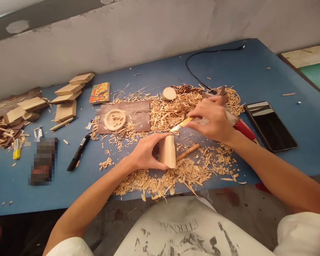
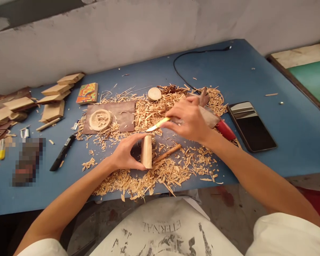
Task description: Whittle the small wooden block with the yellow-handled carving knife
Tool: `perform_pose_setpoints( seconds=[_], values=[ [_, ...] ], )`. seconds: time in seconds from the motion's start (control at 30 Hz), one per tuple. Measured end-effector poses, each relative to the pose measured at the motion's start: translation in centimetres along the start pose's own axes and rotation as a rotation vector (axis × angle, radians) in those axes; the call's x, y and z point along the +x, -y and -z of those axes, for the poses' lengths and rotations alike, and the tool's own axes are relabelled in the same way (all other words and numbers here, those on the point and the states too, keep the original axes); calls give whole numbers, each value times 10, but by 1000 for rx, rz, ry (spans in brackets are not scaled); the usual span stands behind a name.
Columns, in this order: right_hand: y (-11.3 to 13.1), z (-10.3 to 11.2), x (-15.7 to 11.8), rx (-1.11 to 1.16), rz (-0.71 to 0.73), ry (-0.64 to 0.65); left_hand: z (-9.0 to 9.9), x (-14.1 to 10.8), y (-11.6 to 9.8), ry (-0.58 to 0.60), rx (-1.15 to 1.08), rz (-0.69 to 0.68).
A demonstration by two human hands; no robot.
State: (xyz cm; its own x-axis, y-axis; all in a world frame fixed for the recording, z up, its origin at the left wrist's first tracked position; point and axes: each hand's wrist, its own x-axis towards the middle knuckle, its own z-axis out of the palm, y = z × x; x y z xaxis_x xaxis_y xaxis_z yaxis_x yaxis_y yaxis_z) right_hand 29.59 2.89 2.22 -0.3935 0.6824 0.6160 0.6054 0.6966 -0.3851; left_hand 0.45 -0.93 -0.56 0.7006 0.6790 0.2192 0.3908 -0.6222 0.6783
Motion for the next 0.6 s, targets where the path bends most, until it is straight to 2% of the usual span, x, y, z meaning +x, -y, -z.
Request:
perform_pose_setpoints(
  seconds=[0.1,0.17,0.3,0.43,0.6],
  values=[
    [17,-12,-3,214,98,100,0,0,1,8,-39,2],
    [22,-16,-5,268,141,152,0,0,1,13,-57,18],
    [24,-15,-5,242,126,218,-2,0,0,-3,-101,64],
    [25,-13,-4,212,114,230,-3,0,-1,-8,-161,105],
    [25,-14,-4,216,111,227,-4,-1,0,-12,-106,123]
  ],
)
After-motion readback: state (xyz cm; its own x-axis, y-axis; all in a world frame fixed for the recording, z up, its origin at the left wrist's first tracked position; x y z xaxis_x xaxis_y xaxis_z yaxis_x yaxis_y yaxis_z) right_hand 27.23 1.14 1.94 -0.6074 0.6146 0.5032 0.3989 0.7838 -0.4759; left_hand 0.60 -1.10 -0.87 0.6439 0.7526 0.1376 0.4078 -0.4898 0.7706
